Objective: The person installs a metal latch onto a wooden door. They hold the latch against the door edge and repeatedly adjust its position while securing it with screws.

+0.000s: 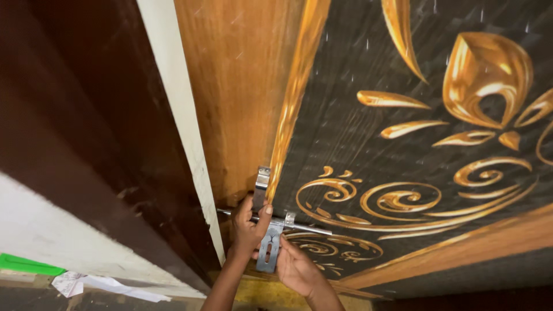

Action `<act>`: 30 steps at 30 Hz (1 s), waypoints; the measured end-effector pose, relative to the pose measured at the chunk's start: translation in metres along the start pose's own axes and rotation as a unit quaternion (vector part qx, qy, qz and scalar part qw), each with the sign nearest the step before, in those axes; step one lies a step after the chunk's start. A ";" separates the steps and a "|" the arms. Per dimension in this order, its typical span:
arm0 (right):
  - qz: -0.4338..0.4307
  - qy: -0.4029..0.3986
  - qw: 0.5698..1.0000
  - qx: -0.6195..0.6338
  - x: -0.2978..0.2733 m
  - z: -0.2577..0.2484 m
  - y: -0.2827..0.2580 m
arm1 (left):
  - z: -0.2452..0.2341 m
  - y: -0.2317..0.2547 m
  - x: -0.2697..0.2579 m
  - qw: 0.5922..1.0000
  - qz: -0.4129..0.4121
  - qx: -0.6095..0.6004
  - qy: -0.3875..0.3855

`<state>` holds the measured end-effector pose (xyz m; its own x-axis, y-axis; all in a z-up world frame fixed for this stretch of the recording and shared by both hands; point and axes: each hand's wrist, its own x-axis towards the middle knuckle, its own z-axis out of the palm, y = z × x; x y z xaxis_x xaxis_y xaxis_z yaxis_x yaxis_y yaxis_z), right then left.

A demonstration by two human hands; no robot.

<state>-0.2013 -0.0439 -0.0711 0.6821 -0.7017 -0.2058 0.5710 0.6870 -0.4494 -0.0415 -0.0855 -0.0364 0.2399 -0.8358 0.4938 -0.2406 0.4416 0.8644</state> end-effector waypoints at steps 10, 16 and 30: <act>-0.026 0.065 0.998 0.005 0.014 -0.042 -0.007 | 0.021 0.004 0.011 0.999 -0.013 0.019 0.022; -0.013 0.045 0.998 0.039 0.020 -0.097 0.007 | 0.030 0.002 0.002 0.997 -0.042 0.045 0.044; -0.021 0.020 0.999 0.027 0.026 -0.113 0.005 | 0.052 0.017 0.004 0.994 -0.043 0.053 0.091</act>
<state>-0.2322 -0.0801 -0.1773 0.6384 -0.7368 -0.2226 0.6242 0.6648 -0.4104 -0.0932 -0.0983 -0.0251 0.4271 -0.7924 0.4355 -0.3066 0.3262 0.8942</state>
